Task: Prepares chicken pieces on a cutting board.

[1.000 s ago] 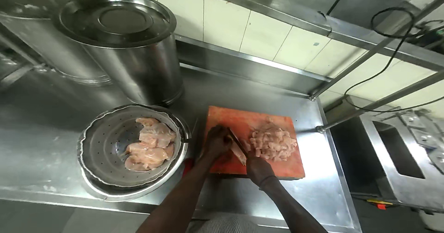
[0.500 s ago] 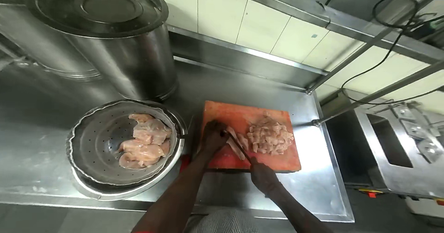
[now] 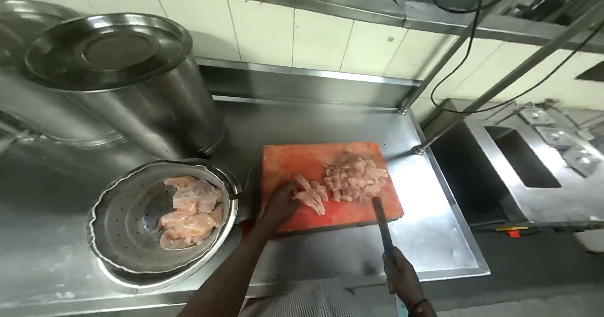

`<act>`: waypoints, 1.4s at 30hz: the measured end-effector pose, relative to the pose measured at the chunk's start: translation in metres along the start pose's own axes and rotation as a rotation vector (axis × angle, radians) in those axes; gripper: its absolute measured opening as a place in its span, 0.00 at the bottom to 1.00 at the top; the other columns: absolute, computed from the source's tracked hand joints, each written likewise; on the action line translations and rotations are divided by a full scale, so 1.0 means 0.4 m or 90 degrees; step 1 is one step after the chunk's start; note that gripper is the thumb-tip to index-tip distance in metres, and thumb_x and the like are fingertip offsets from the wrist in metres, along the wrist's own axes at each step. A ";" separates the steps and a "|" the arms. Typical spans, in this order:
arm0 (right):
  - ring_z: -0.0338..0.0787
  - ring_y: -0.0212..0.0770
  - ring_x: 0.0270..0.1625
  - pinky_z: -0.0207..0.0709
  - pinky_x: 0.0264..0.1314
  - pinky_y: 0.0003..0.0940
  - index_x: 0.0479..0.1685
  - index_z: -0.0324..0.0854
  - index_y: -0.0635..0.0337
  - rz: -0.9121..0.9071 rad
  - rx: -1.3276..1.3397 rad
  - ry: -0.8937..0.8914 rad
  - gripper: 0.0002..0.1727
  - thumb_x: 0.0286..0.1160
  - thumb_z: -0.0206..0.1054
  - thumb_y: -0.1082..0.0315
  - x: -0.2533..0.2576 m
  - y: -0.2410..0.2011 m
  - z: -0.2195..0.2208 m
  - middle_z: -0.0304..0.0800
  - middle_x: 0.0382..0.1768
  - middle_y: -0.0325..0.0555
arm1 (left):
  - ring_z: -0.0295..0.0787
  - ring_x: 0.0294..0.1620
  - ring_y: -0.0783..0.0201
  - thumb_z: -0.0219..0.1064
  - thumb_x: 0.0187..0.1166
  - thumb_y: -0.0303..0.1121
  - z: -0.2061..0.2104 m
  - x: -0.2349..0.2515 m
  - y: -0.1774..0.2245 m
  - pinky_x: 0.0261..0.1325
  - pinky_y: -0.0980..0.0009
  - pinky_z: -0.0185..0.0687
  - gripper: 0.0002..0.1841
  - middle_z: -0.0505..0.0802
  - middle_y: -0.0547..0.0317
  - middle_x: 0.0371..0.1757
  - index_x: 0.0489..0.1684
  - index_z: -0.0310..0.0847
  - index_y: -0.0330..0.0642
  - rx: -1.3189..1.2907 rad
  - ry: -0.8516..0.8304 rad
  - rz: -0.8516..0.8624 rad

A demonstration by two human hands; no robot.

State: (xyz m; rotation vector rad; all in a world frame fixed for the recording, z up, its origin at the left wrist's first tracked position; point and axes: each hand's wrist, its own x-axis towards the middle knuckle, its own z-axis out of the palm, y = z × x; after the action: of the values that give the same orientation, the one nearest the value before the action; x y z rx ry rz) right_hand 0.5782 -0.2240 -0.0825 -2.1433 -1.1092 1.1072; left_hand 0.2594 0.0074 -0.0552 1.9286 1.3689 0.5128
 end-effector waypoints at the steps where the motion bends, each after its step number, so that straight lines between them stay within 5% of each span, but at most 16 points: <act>1: 0.77 0.41 0.14 0.79 0.18 0.41 0.63 0.73 0.64 0.020 0.080 0.023 0.15 0.91 0.53 0.62 -0.005 0.015 0.015 0.75 0.20 0.44 | 0.89 0.45 0.46 0.72 0.76 0.29 -0.004 -0.027 0.021 0.53 0.44 0.85 0.10 0.90 0.43 0.43 0.48 0.83 0.34 -0.021 -0.011 -0.004; 6: 0.76 0.39 0.09 0.79 0.12 0.39 0.57 0.71 0.65 0.067 0.371 0.124 0.11 0.93 0.49 0.66 -0.026 0.058 0.075 0.71 0.14 0.41 | 0.86 0.30 0.58 0.73 0.72 0.27 -0.083 -0.105 0.150 0.31 0.57 0.84 0.11 0.88 0.52 0.34 0.49 0.81 0.41 -0.106 -0.034 0.043; 15: 0.74 0.41 0.07 0.79 0.09 0.40 0.53 0.70 0.64 0.068 0.464 0.127 0.10 0.94 0.48 0.67 -0.016 0.064 0.067 0.71 0.12 0.42 | 0.86 0.31 0.71 0.71 0.65 0.18 -0.238 0.033 0.300 0.37 0.72 0.86 0.12 0.88 0.60 0.33 0.44 0.78 0.38 -0.312 0.082 0.189; 17: 0.75 0.41 0.07 0.79 0.09 0.40 0.54 0.71 0.64 0.067 0.468 0.130 0.10 0.93 0.48 0.67 -0.014 0.067 0.069 0.71 0.13 0.42 | 0.86 0.30 0.70 0.70 0.65 0.17 -0.243 0.065 0.278 0.37 0.70 0.88 0.12 0.87 0.62 0.32 0.41 0.76 0.39 -0.340 0.130 0.155; 19: 0.74 0.41 0.07 0.78 0.08 0.39 0.53 0.71 0.64 0.069 0.473 0.135 0.10 0.93 0.48 0.67 -0.014 0.067 0.071 0.71 0.13 0.43 | 0.87 0.33 0.62 0.71 0.68 0.19 -0.230 0.093 0.217 0.40 0.62 0.88 0.12 0.87 0.52 0.36 0.46 0.77 0.33 -0.227 0.173 0.060; 20: 0.74 0.41 0.07 0.78 0.08 0.39 0.53 0.71 0.64 0.071 0.474 0.135 0.10 0.94 0.48 0.67 -0.014 0.067 0.072 0.71 0.13 0.43 | 0.87 0.41 0.52 0.72 0.71 0.22 -0.217 0.102 0.179 0.47 0.52 0.86 0.15 0.88 0.43 0.44 0.54 0.79 0.30 -0.119 0.167 -0.011; 22: 0.74 0.41 0.07 0.77 0.08 0.40 0.53 0.71 0.64 0.074 0.468 0.137 0.10 0.94 0.49 0.66 -0.014 0.066 0.074 0.71 0.13 0.43 | 0.83 0.70 0.37 0.72 0.74 0.29 -0.174 0.102 0.106 0.70 0.36 0.78 0.27 0.86 0.36 0.69 0.75 0.77 0.37 0.108 0.092 -0.111; 26: 0.74 0.41 0.07 0.77 0.08 0.40 0.52 0.71 0.64 0.076 0.469 0.142 0.09 0.93 0.50 0.67 -0.012 0.069 0.077 0.71 0.12 0.43 | 0.72 0.84 0.42 0.69 0.78 0.29 -0.069 0.080 0.044 0.83 0.39 0.67 0.26 0.81 0.47 0.81 0.79 0.78 0.48 0.254 -0.054 0.027; 29: 0.74 0.41 0.07 0.77 0.08 0.40 0.51 0.71 0.64 0.080 0.465 0.138 0.09 0.93 0.49 0.67 -0.012 0.070 0.075 0.70 0.12 0.43 | 0.73 0.82 0.44 0.69 0.78 0.30 -0.015 0.093 0.019 0.80 0.38 0.67 0.23 0.84 0.53 0.79 0.74 0.83 0.52 0.312 -0.063 0.086; 35: 0.75 0.42 0.07 0.77 0.07 0.40 0.51 0.71 0.64 0.071 0.464 0.142 0.09 0.93 0.50 0.68 -0.013 0.070 0.074 0.71 0.12 0.44 | 0.77 0.76 0.45 0.72 0.76 0.35 -0.050 0.133 0.053 0.78 0.43 0.71 0.15 0.88 0.48 0.67 0.58 0.89 0.43 0.352 -0.125 0.085; 39: 0.75 0.41 0.07 0.78 0.08 0.40 0.53 0.70 0.65 0.075 0.450 0.141 0.10 0.93 0.49 0.67 -0.014 0.068 0.073 0.71 0.12 0.43 | 0.89 0.58 0.42 0.69 0.81 0.30 -0.123 0.151 0.118 0.64 0.39 0.82 0.10 0.91 0.41 0.53 0.54 0.85 0.36 0.221 -0.099 0.050; 42: 0.74 0.41 0.07 0.77 0.08 0.39 0.52 0.71 0.64 0.077 0.456 0.142 0.09 0.93 0.50 0.67 -0.015 0.066 0.073 0.70 0.12 0.43 | 0.85 0.67 0.39 0.68 0.78 0.27 -0.170 0.164 0.115 0.69 0.37 0.78 0.15 0.89 0.40 0.62 0.62 0.84 0.39 0.267 -0.016 -0.001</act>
State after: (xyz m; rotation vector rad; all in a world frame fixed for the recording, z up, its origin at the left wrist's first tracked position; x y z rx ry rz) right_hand 0.5635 -0.2422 -0.1150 -1.7073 -0.3897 1.0716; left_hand 0.2674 0.0814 0.0191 2.2524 1.5541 0.2075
